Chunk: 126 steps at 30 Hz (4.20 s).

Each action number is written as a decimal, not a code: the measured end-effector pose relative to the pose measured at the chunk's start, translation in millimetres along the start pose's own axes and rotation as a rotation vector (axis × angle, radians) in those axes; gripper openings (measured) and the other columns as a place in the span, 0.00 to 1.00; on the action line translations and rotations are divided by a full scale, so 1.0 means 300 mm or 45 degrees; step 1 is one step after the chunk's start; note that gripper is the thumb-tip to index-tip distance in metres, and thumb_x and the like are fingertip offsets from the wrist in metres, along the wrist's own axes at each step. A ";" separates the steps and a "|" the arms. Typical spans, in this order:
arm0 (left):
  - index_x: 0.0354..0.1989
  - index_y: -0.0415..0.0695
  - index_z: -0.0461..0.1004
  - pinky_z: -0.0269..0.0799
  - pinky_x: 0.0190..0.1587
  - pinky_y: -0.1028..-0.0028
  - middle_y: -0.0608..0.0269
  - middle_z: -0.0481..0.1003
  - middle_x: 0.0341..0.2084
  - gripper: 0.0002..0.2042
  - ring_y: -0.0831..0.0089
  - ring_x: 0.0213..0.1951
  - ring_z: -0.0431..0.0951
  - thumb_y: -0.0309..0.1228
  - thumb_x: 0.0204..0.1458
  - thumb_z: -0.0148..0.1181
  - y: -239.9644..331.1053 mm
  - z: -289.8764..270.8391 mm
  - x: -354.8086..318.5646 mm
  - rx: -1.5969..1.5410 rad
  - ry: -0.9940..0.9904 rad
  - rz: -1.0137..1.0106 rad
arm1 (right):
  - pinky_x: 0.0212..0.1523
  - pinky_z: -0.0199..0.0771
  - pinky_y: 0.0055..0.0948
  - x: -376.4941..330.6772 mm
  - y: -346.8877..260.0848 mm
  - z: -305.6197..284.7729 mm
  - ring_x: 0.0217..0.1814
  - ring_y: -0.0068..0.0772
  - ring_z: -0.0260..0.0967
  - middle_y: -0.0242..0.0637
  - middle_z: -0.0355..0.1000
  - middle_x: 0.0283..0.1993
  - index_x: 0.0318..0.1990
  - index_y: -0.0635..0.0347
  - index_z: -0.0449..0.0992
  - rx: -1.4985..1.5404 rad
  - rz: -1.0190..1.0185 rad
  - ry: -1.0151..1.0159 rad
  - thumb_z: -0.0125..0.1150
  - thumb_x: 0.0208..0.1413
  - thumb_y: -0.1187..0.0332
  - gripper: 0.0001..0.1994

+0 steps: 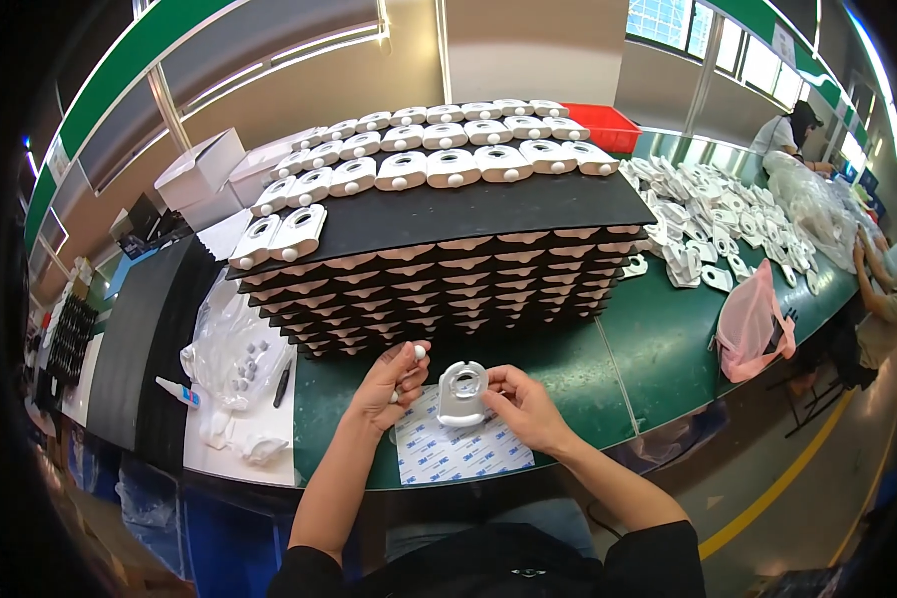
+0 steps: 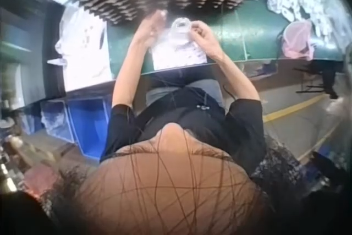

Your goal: Assembling small plastic light fixture components on an industrial assembly line.

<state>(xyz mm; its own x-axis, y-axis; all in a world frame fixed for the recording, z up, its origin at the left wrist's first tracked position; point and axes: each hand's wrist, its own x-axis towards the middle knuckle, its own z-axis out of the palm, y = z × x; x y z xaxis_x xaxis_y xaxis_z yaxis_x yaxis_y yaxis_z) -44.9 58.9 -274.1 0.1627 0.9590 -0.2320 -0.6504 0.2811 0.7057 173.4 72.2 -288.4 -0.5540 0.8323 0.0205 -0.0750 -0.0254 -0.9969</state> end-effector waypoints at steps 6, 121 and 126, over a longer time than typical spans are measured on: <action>0.38 0.41 0.71 0.47 0.15 0.88 0.70 0.67 0.23 0.13 0.87 0.17 0.56 0.35 0.49 0.58 0.001 0.001 -0.003 0.006 0.005 0.013 | 0.36 0.65 0.18 -0.011 0.025 0.015 0.35 0.18 0.64 0.33 0.67 0.33 0.42 0.65 0.62 -0.371 -0.143 0.014 0.47 0.55 0.77 0.07; 0.52 0.38 0.57 0.51 0.22 0.85 0.75 0.58 0.14 0.21 0.88 0.18 0.55 0.23 0.49 0.55 0.407 -0.375 -0.586 1.142 1.562 1.560 | 0.23 0.72 0.20 0.500 -0.677 0.176 0.22 0.23 0.69 0.39 0.71 0.30 0.36 0.73 0.72 -0.571 -0.268 0.004 0.56 0.50 0.66 0.14; 0.49 0.37 0.62 0.59 0.25 0.77 0.68 0.64 0.10 0.24 0.81 0.17 0.62 0.32 0.45 0.62 0.501 -0.590 -0.694 1.388 2.040 1.216 | 0.27 0.67 0.17 0.343 -0.632 0.139 0.28 0.20 0.66 0.34 0.69 0.34 0.38 0.64 0.73 -0.576 -0.873 0.127 0.55 0.50 0.75 0.08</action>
<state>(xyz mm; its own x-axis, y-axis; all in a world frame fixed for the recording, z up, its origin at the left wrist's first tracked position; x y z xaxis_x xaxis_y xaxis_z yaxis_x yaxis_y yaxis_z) -307.8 -104.8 -238.2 -0.8435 0.1036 0.5270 0.5296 0.3238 0.7840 96.0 139.7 -93.9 -0.4291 0.6276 0.6496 -0.0167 0.7135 -0.7004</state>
